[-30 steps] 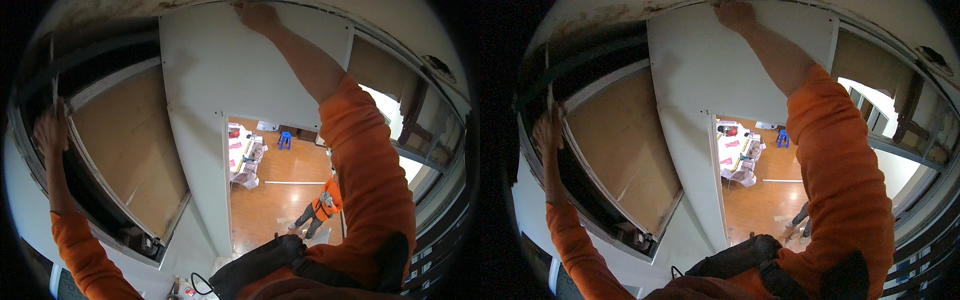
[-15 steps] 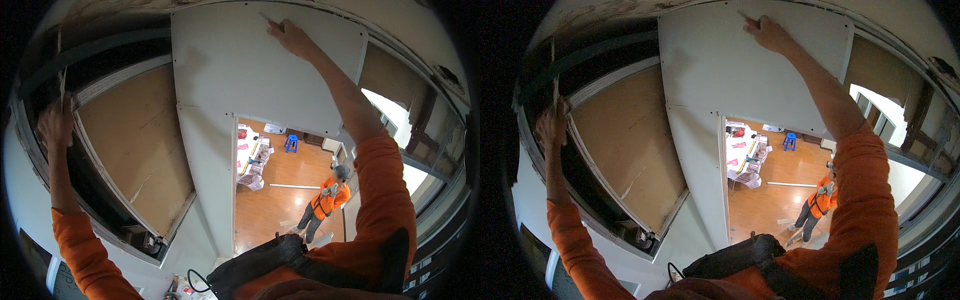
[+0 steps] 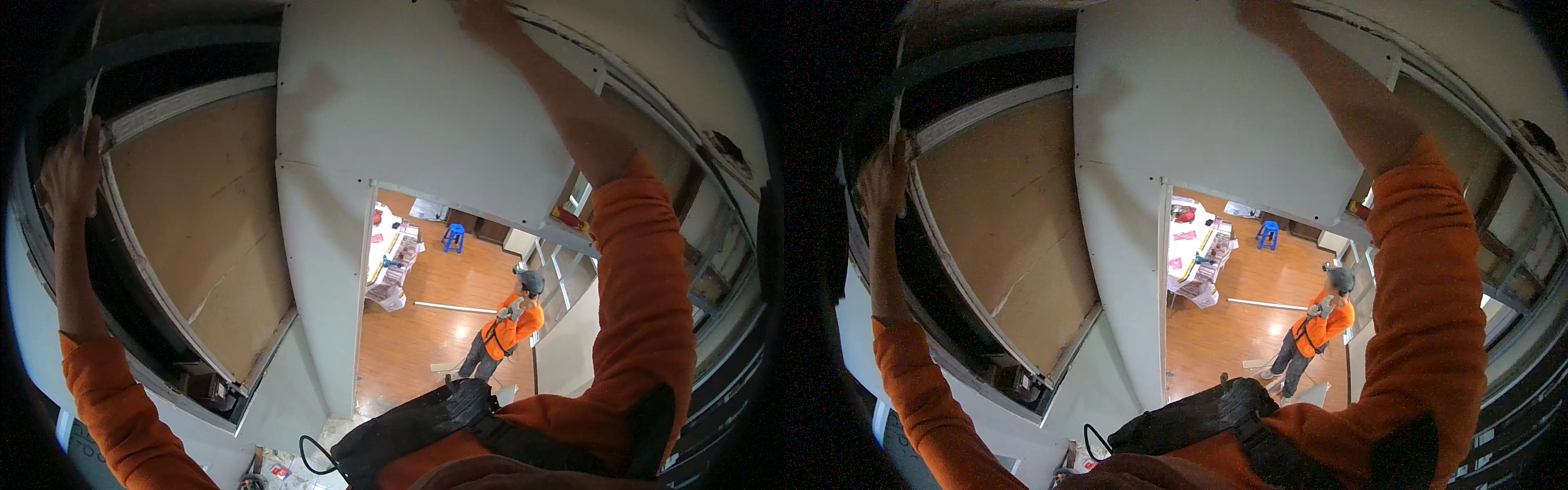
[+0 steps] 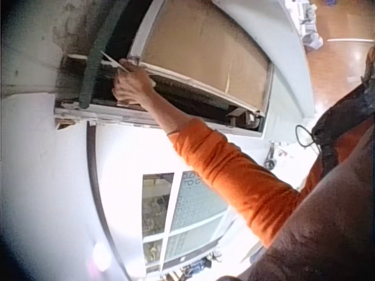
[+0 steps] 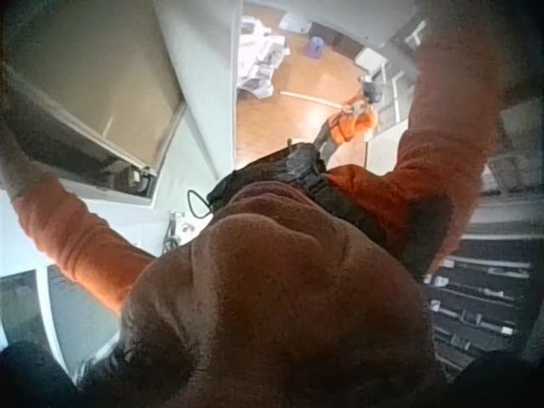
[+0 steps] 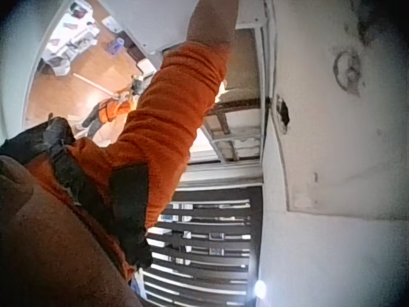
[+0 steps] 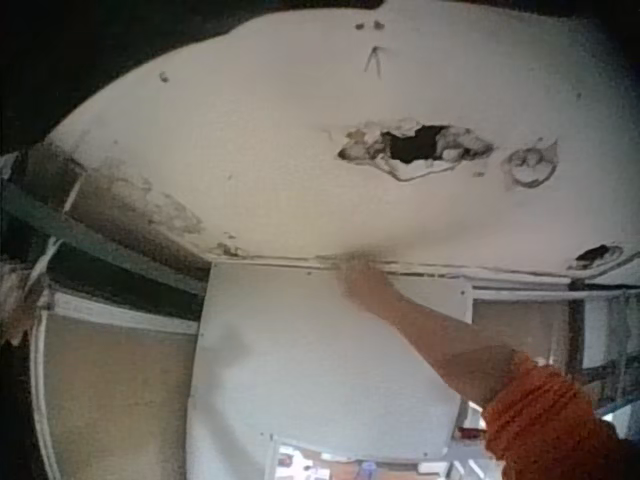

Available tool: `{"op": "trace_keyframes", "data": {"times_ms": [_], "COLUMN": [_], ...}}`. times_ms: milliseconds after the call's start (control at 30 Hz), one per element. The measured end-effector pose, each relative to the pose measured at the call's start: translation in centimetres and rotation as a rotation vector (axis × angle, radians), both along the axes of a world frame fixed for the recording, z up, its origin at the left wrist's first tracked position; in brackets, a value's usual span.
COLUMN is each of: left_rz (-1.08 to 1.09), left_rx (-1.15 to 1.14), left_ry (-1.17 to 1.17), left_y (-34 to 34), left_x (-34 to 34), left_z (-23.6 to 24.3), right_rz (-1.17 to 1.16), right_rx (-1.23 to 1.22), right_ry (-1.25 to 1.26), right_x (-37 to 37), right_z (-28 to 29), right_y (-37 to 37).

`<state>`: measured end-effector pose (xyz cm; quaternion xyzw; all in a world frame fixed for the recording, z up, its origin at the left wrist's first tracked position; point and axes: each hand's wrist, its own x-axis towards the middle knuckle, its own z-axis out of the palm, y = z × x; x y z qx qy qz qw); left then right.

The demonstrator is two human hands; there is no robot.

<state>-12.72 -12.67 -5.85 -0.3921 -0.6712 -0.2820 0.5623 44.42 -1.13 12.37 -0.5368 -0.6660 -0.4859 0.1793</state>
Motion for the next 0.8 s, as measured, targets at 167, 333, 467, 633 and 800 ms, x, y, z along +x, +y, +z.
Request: {"op": "trace_keyframes", "data": {"times_ms": [167, 333, 467, 633, 800], "left_rz": [0.004, 0.03, -0.009, 0.036, 0.109], "left_rx": [-0.066, 0.014, -0.027, -0.086, -0.087], "left_ry": [-0.018, 0.156, -0.071, -0.15, 0.036], "left_y": [0.2, -0.2, 0.9, 0.8, -0.4], "left_x": [0.2, -2.5, 1.6, -0.4, -1.7], "left_z": [0.3, -0.3, 0.3, 0.3, 0.0], "right_rz": [0.224, 0.044, -0.114, -0.054, 0.128], "right_rx": [-0.081, 0.139, 0.326, 0.413, 0.012], "right_ry": [0.05, 0.029, -0.079, -0.314, 0.225], "right_x": [-0.1, -3.0, -0.5, 0.1, -4.6], "right_z": [-4.9, -3.0, -1.1, -2.6, -3.7], "right_y": [1.7, -1.3, 4.4, 4.1, 0.9]}}
